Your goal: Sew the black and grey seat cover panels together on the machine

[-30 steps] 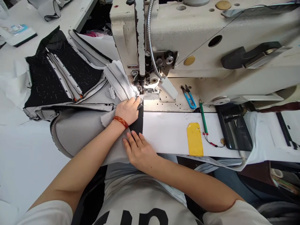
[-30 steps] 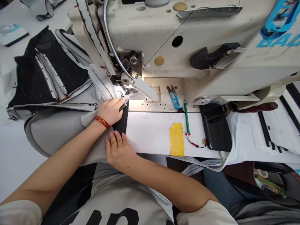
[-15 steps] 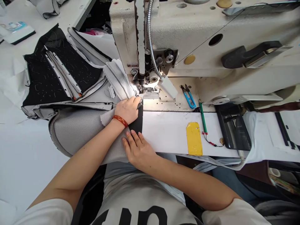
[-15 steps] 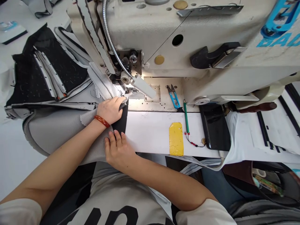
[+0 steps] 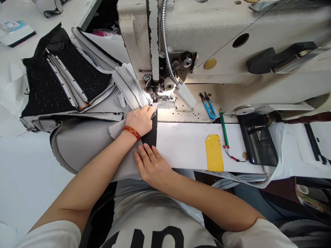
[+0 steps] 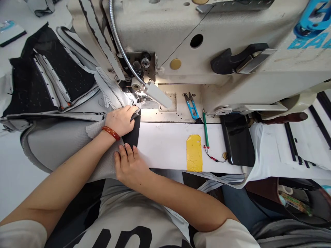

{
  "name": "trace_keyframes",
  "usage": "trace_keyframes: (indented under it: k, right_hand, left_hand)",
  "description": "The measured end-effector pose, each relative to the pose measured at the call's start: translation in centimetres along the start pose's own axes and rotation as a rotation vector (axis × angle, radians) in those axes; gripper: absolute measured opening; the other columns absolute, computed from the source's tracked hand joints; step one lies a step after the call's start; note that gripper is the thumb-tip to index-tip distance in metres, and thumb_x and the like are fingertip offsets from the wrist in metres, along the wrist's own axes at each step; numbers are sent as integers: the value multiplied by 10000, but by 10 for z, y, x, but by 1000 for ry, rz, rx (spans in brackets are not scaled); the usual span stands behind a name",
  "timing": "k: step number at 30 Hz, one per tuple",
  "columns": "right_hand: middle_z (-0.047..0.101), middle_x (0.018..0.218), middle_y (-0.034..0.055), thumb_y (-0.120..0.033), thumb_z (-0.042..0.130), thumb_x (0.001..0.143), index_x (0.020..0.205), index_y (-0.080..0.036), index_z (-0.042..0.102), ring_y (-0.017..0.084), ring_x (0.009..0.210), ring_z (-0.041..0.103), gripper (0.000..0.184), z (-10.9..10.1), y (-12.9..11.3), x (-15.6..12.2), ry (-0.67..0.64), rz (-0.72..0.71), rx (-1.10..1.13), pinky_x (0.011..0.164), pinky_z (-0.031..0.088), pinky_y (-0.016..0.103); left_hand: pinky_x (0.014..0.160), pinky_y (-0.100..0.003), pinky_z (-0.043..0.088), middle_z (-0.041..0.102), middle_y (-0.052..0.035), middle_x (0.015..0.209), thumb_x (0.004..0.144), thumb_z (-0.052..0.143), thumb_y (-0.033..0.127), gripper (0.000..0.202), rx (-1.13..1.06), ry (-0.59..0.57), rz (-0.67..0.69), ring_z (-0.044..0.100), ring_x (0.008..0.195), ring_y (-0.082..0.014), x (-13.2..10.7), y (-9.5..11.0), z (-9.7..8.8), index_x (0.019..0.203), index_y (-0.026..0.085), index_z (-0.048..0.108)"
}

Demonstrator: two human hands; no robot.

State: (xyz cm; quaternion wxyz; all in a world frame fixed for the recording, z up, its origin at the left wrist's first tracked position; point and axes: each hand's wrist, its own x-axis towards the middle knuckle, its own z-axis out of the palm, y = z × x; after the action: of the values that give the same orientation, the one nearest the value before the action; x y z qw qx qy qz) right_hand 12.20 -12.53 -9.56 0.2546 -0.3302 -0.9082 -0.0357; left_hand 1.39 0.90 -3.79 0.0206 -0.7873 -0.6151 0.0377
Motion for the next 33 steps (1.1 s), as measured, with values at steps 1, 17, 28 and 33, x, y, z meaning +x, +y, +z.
trace_keyframes:
  k: [1, 17, 28, 33]
  right_hand:
    - [622, 1294, 264, -116, 400, 964, 1256, -24, 612, 332, 1182, 632, 372, 0, 0, 0, -8, 3, 11, 946, 533, 519]
    - [621, 1290, 273, -145, 365, 974, 1244, -12, 612, 344, 1159, 640, 389, 5, 4, 18, -47, 8, -11, 915, 546, 523]
    - [698, 1147, 245, -108, 387, 966, 1165, -6, 660, 323, 1119, 661, 353, 0, 20, 24, -76, 47, 39, 961, 530, 499]
    - [695, 1154, 244, -93, 381, 972, 1175, -6, 654, 303, 1155, 643, 351, -3, 28, 30, -151, 74, 60, 988, 516, 474]
  left_hand:
    - [738, -365, 441, 658, -81, 1094, 879, 420, 193, 408, 1, -8, -2, 646, 939, -269, 0, 0, 0, 1251, 246, 577]
    - [737, -385, 447, 589, -88, 1189, 871, 478, 250, 364, -28, 5, -99, 638, 922, -269, 20, 8, -2, 1195, 257, 642]
    - [768, -368, 443, 706, -118, 965, 951, 387, 187, 320, -42, 129, -36, 642, 928, -264, 1, 14, 13, 991, 166, 703]
    - [830, -344, 466, 740, -70, 1037, 934, 464, 226, 276, -108, 111, -68, 652, 984, -239, 3, 14, 9, 1018, 211, 727]
